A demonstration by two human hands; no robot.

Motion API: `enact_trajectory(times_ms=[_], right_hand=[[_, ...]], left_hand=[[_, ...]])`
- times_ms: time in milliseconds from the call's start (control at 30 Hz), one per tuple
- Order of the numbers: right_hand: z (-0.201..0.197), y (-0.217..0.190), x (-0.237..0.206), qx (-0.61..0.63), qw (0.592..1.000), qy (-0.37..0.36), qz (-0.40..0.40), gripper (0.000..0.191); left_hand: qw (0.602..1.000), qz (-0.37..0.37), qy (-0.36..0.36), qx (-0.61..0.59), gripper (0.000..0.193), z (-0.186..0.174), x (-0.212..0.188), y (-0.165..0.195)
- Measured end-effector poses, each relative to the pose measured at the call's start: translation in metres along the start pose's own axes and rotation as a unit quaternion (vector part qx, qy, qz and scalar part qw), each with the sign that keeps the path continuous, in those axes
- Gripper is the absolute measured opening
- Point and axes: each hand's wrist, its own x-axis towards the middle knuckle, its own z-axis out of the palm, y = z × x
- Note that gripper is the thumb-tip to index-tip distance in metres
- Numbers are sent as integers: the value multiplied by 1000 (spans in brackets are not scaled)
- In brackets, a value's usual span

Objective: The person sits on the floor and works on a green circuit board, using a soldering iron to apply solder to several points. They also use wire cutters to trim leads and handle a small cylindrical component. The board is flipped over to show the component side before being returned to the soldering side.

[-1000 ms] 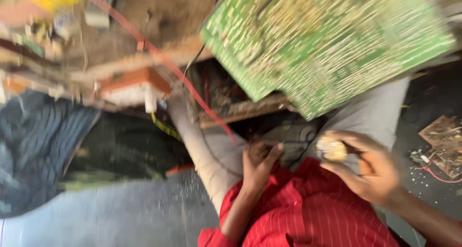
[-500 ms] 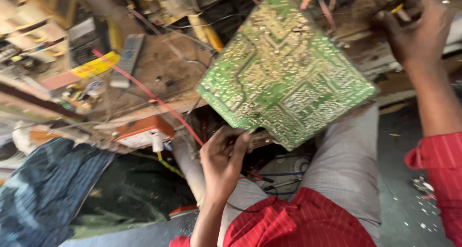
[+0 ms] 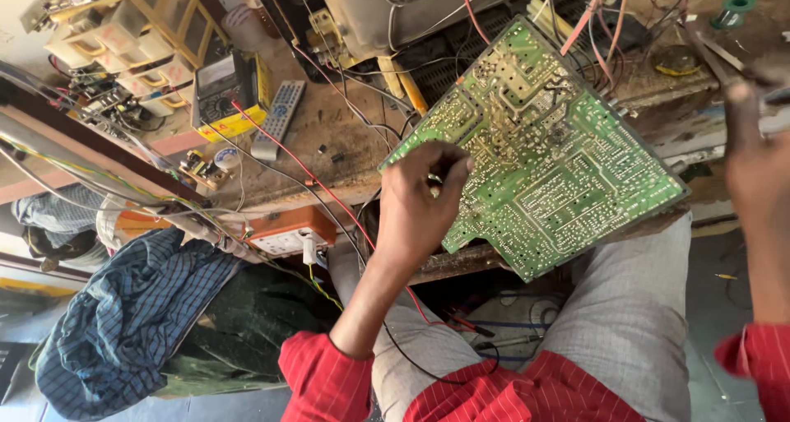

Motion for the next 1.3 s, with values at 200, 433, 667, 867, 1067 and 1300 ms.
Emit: enact_trajectory(times_ms=[200,433,667,867,1067,1300], right_hand=[[-20,-11,-93,175,984,-13,-22,20],[-36,-34,-145,119,980,-37,-154,32],[-21,-38,-182,131,974,-99,-155,50],[-10,-25,-192,107,975,-113,-156,38],[-3,-16,-197,140,972,-141,-126,35],[-2,-17,-197,152,971,-141,-118,33]], left_hand=[[998,39,9,41,11,-8,15,-8],[998,25,-5,60,10,-17,-7,-18],[996,-73,1,58,12,-17,-49,-24],[991,-130,25,36,14,-2,-61,-30],[987,-152,43,16,15,10,-59,-30],[985,-172,31,-7,16,15,-57,-31]])
